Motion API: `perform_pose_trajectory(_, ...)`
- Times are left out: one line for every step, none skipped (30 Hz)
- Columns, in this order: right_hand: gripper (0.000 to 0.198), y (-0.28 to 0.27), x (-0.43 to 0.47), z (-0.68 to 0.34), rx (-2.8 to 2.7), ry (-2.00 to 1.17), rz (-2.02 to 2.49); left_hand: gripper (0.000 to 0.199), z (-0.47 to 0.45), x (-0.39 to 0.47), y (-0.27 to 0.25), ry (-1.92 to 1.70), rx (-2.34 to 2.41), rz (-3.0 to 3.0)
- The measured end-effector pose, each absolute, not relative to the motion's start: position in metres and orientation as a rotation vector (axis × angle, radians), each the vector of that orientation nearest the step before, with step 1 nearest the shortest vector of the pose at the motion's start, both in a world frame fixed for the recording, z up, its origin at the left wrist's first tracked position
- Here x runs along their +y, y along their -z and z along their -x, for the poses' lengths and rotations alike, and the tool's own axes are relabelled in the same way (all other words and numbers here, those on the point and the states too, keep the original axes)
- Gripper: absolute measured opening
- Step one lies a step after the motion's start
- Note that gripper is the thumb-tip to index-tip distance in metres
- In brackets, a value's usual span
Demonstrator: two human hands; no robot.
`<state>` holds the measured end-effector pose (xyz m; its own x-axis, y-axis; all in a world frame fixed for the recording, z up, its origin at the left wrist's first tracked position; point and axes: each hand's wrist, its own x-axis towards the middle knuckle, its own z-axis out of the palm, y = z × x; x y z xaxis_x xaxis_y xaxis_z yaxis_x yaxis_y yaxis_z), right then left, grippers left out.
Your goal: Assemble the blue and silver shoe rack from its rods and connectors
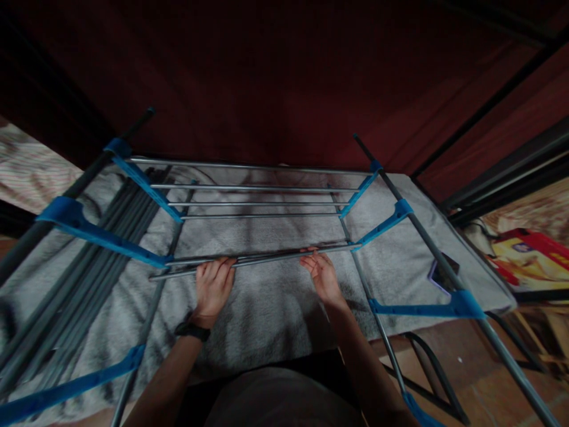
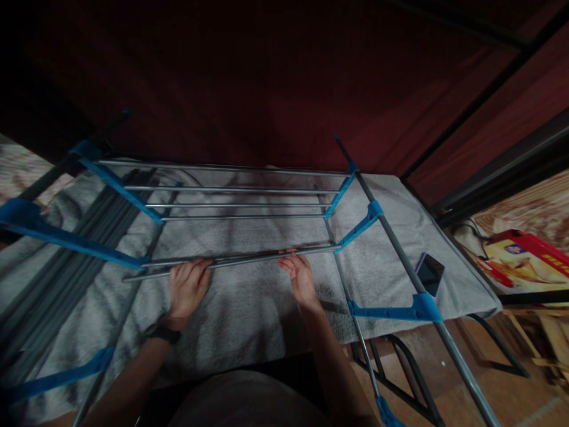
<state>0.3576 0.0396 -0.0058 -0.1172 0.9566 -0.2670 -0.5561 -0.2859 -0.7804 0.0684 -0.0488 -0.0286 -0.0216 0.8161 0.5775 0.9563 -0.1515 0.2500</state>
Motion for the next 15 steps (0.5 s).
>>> perform_pose_trajectory(0.008, 0.006, 0.04, -0.358, -0.612, -1.666, 0.921, 0.027, -0.068, -0.049, 0.029, 0.919, -1.884, 2.026)
perform_pose_trajectory(0.008, 0.006, 0.04, -0.358, -0.611, -1.664, 0.919, 0.027, -0.068, -0.049, 0.03, 0.915, -1.881, 2.024)
perform_pose_trajectory(0.009, 0.006, 0.04, -0.358, -0.612, -1.665, 0.916, 0.027, -0.068, -0.049, 0.031, 0.909, -1.875, 2.025)
perform_pose_trajectory(0.01, 0.007, 0.039, -0.358, -0.613, -1.666, 0.912, 0.028, -0.068, -0.049, 0.031, 0.904, -1.868, 2.032)
perform_pose_trajectory(0.011, 0.007, 0.039, -0.358, -0.613, -1.667, 0.907, 0.028, -0.068, -0.049, 0.031, 0.898, -1.863, 2.044)
perform_pose_trajectory(0.011, 0.007, 0.039, -0.358, -0.613, -1.669, 0.904, 0.028, -0.068, -0.05, 0.032, 0.891, -1.861, 2.057)
perform_pose_trajectory(0.011, 0.008, 0.039, -0.358, -0.61, -1.668, 0.903, 0.029, -0.068, -0.05, 0.031, 0.883, -1.862, 2.073)
perform_pose_trajectory(0.011, 0.009, 0.039, -0.358, -0.606, -1.666, 0.904, 0.029, -0.068, -0.05, 0.031, 0.875, -1.866, 2.086)
perform_pose_trajectory(0.012, 0.01, 0.039, -0.358, -0.6, -1.664, 0.906, 0.03, -0.069, -0.051, 0.03, 0.865, -1.872, 2.095)
perform_pose_trajectory(0.013, 0.011, 0.038, -0.359, -0.593, -1.661, 0.91, 0.03, -0.069, -0.051, 0.029, 0.855, -1.874, 2.1)
perform_pose_trajectory(0.014, 0.012, 0.038, -0.359, -0.586, -1.659, 0.913, 0.03, -0.07, -0.051, 0.028, 0.84, -1.875, 2.103)
perform_pose_trajectory(0.014, 0.014, 0.037, -0.359, -0.577, -1.658, 0.916, 0.031, -0.07, -0.052, 0.028, 0.822, -1.871, 2.108)
perform_pose_trajectory(0.015, 0.016, 0.037, -0.36, -0.567, -1.656, 0.92, 0.032, -0.071, -0.052, 0.027, 0.803, -1.863, 2.114)
perform_pose_trajectory(0.016, 0.019, 0.036, -0.361, -0.555, -1.655, 0.926, 0.033, -0.071, -0.052, 0.027, 0.784, -1.854, 2.123)
perform_pose_trajectory(0.016, 0.021, 0.035, -0.362, -0.542, -1.652, 0.933, 0.034, -0.071, -0.052, 0.027, 0.764, -1.845, 2.135)
